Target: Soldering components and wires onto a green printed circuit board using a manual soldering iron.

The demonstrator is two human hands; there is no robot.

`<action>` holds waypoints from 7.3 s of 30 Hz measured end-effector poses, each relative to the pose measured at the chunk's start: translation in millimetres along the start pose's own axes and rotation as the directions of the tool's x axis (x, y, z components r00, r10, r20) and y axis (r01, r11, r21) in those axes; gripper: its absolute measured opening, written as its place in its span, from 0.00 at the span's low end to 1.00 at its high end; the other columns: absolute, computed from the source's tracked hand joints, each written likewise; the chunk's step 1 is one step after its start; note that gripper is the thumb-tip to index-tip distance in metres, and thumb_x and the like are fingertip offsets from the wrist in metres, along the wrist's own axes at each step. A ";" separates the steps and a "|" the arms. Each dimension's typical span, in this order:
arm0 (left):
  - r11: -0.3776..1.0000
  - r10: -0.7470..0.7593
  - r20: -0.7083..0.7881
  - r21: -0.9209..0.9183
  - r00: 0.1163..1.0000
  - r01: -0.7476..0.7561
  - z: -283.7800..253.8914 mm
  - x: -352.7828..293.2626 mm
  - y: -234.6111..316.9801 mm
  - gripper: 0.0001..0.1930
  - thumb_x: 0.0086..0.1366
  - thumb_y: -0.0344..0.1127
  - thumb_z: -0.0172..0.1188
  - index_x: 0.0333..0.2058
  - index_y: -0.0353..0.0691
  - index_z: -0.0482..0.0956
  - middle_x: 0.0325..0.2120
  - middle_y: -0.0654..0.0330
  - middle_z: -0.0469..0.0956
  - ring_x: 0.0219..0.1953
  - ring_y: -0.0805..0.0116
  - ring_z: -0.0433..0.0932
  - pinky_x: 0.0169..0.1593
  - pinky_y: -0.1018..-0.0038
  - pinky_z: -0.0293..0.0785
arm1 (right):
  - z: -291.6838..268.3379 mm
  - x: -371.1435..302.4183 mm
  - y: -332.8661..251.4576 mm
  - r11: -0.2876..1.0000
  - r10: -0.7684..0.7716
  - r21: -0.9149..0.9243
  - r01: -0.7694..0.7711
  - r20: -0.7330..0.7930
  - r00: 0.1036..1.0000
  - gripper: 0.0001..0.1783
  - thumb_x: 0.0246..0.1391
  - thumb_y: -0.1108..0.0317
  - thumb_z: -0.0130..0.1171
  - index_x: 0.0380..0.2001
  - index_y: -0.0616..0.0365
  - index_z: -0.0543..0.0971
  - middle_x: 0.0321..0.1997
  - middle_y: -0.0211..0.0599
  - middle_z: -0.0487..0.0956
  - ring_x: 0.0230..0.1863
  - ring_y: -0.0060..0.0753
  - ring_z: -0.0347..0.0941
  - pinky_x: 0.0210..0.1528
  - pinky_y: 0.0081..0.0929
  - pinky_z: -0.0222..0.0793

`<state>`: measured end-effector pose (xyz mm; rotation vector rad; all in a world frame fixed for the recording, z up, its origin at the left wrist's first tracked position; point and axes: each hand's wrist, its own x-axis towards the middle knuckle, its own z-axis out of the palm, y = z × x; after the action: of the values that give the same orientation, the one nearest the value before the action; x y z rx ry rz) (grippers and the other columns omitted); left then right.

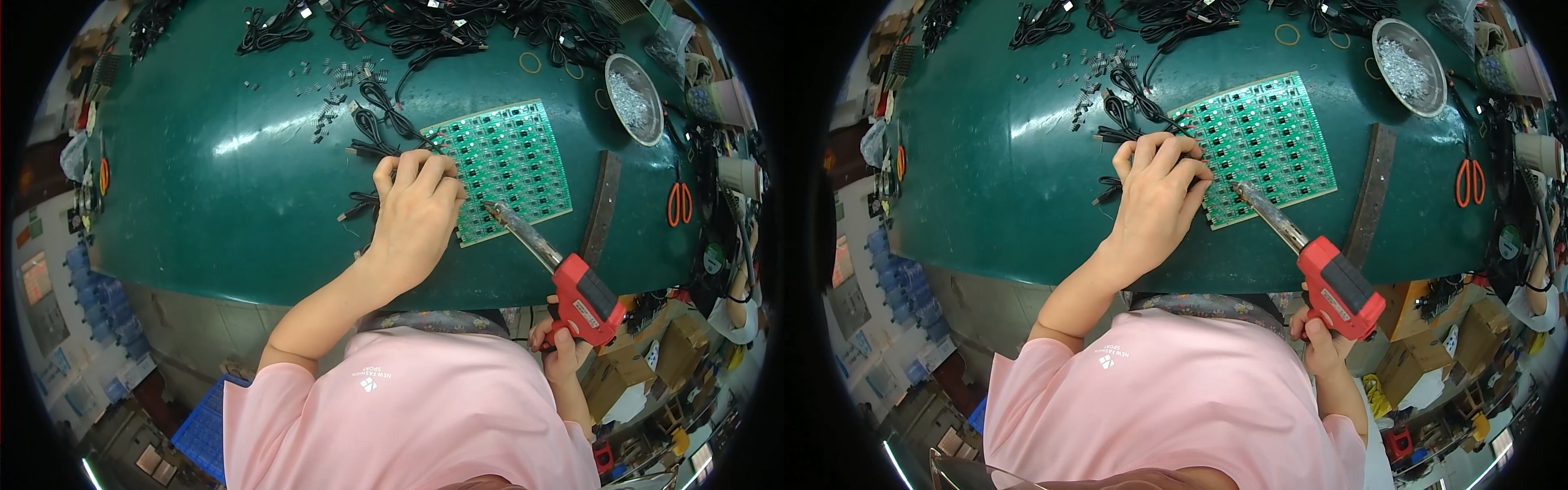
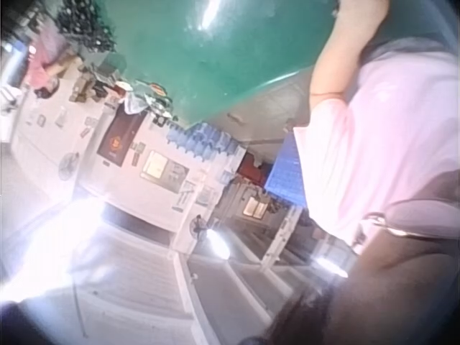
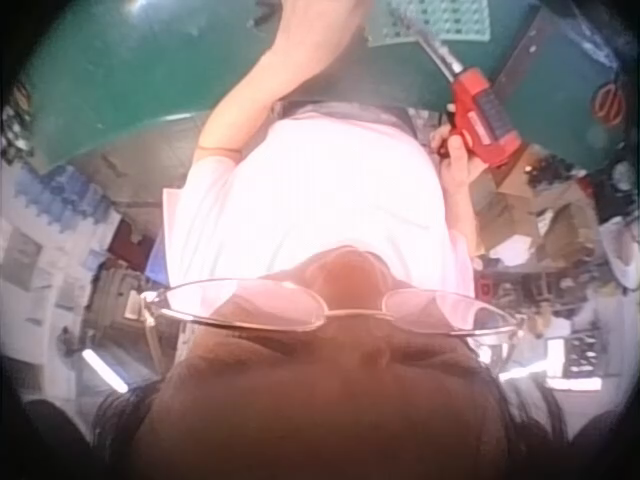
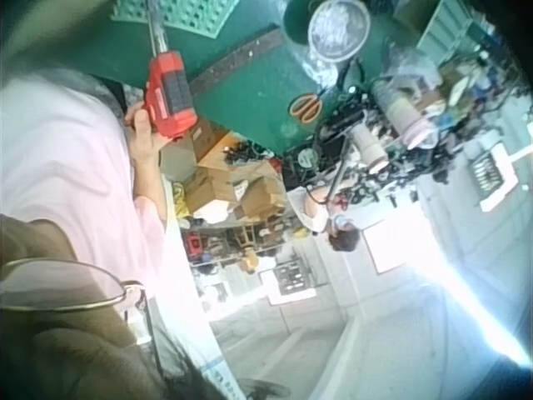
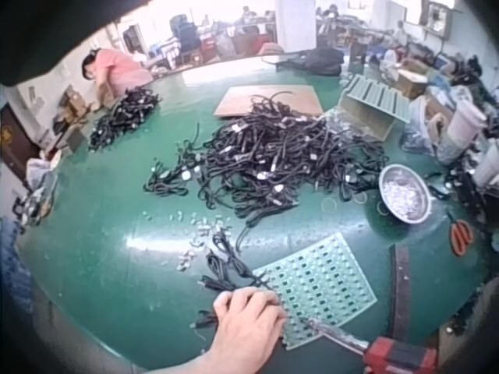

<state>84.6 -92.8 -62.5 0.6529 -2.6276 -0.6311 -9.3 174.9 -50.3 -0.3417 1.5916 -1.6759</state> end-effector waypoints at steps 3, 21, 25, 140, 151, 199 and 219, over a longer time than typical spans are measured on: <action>0.999 0.017 0.034 0.041 0.999 -0.018 -1.3 2.3 0.7 0.06 0.51 0.27 0.64 0.28 0.41 0.77 0.38 0.63 0.72 0.47 0.61 0.67 0.53 0.58 0.52 | -5.3 -0.9 3.5 1.000 -0.004 0.011 0.004 0.036 0.999 0.29 0.55 0.59 0.57 0.53 0.70 0.66 0.29 0.43 0.77 0.17 0.26 0.69 0.20 0.25 0.66; 0.997 0.058 0.111 0.041 0.992 -0.063 -2.0 4.3 -3.1 0.05 0.50 0.26 0.63 0.27 0.40 0.76 0.39 0.62 0.70 0.49 0.59 0.65 0.54 0.57 0.51 | -2.2 -0.7 3.6 0.996 0.014 -0.084 -0.012 0.029 0.999 0.32 0.57 0.53 0.54 0.52 0.70 0.61 0.15 0.42 0.70 0.12 0.30 0.64 0.17 0.26 0.64; 0.998 0.042 0.096 -0.041 0.994 -0.038 -6.6 5.7 -0.4 0.06 0.50 0.28 0.64 0.28 0.40 0.77 0.39 0.62 0.70 0.48 0.59 0.65 0.54 0.59 0.53 | -0.9 0.4 1.1 0.996 0.048 -0.083 -0.045 0.033 0.998 0.32 0.57 0.52 0.54 0.51 0.69 0.61 0.14 0.41 0.70 0.12 0.30 0.64 0.16 0.25 0.64; 0.542 -0.277 -0.549 -0.767 0.788 -0.344 -83.1 174.1 -60.0 0.08 0.60 0.25 0.62 0.39 0.30 0.79 0.35 0.55 0.81 0.39 0.71 0.79 0.41 0.77 0.77 | -1.9 82.2 -50.6 0.861 -0.445 -0.374 0.343 -0.230 0.866 0.20 0.60 0.68 0.48 0.52 0.71 0.69 0.13 0.30 0.68 0.12 0.17 0.63 0.15 0.15 0.58; 0.971 -0.035 0.140 -0.228 0.990 0.067 -95.1 44.1 19.6 0.04 0.52 0.24 0.64 0.28 0.34 0.82 0.26 0.52 0.81 0.28 0.61 0.81 0.34 0.74 0.75 | 0.5 55.3 -37.1 0.926 -0.372 -0.141 0.350 -0.179 0.911 0.25 0.59 0.67 0.51 0.54 0.75 0.62 0.38 0.54 0.77 0.13 0.24 0.66 0.15 0.24 0.66; 0.990 -0.137 0.136 0.002 0.981 0.138 -8.5 6.9 19.2 0.03 0.48 0.26 0.62 0.19 0.36 0.78 0.17 0.58 0.75 0.27 0.62 0.68 0.39 0.65 0.55 | -3.7 3.6 -10.6 0.993 0.081 -0.089 -0.074 0.072 0.994 0.22 0.56 0.66 0.56 0.51 0.65 0.67 0.23 0.34 0.73 0.21 0.23 0.68 0.23 0.23 0.64; 0.986 -0.153 0.108 -0.044 0.982 0.159 -7.7 2.6 19.3 0.03 0.49 0.27 0.64 0.21 0.38 0.78 0.18 0.61 0.75 0.27 0.64 0.69 0.40 0.66 0.55 | -6.6 -0.8 -6.0 0.999 -0.017 -0.034 0.018 0.039 0.999 0.25 0.56 0.64 0.56 0.53 0.65 0.65 0.23 0.38 0.74 0.20 0.26 0.69 0.21 0.25 0.65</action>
<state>79.1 -81.4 -45.9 0.8377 -2.6626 -0.7979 -15.3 179.6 -45.6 -0.4046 1.5948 -1.6463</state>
